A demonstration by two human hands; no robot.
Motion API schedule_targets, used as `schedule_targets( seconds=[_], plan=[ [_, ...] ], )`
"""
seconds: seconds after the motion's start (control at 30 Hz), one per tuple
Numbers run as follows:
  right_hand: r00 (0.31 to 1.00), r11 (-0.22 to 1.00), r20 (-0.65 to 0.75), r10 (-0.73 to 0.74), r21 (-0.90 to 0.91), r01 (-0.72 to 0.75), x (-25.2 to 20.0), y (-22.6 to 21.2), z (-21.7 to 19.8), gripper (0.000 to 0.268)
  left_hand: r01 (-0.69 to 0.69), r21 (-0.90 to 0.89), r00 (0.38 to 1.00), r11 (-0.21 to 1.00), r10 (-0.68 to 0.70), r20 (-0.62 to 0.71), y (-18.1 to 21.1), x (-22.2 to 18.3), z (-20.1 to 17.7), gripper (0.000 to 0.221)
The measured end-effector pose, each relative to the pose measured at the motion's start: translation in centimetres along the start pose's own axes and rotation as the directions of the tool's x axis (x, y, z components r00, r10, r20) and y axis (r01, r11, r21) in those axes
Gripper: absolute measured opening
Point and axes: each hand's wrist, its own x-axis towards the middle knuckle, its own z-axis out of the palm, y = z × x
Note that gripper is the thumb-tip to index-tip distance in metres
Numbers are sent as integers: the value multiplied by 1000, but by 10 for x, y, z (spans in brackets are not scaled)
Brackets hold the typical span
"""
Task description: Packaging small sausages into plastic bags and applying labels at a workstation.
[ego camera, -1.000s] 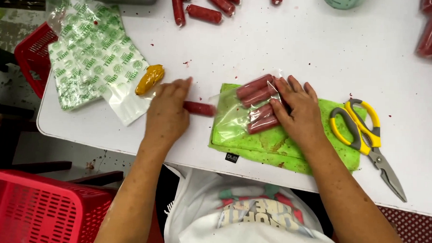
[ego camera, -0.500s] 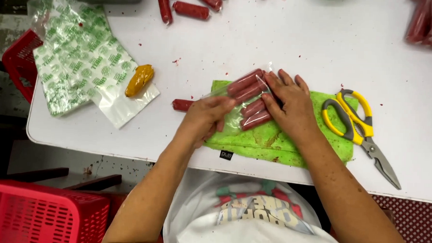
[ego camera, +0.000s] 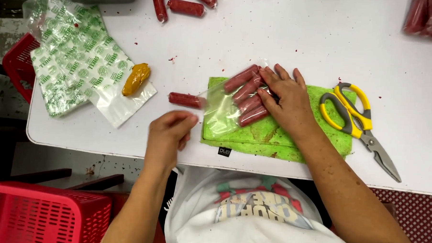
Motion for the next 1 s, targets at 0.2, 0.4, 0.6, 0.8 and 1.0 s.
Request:
schedule_targets(
  seconds=[0.2, 0.4, 0.6, 0.8, 1.0],
  plan=[
    [999, 999, 25, -32, -13, 32, 1, -6, -4, 49, -748, 632, 136, -203, 885, 445, -57, -47, 18, 29],
    [999, 1000, 34, 13, -10, -13, 0, -1, 0, 47, -871, 466, 286, -155, 611, 738, -28, -22, -21, 48],
    [1000, 1000, -15, 2, 14, -2, -1, -9, -7, 48, -645, 751, 573, -141, 562, 597, -1, 65, -48, 45],
    [992, 997, -108, 58, 49, -53, -7, -6, -4, 45, -662, 735, 603, 143, 685, 409, -20, 31, -62, 34],
    [995, 998, -96, 15, 62, -9, -4, -13, -6, 41, -759, 523, 598, 387, 733, 325, -39, 4, -21, 30]
  ],
)
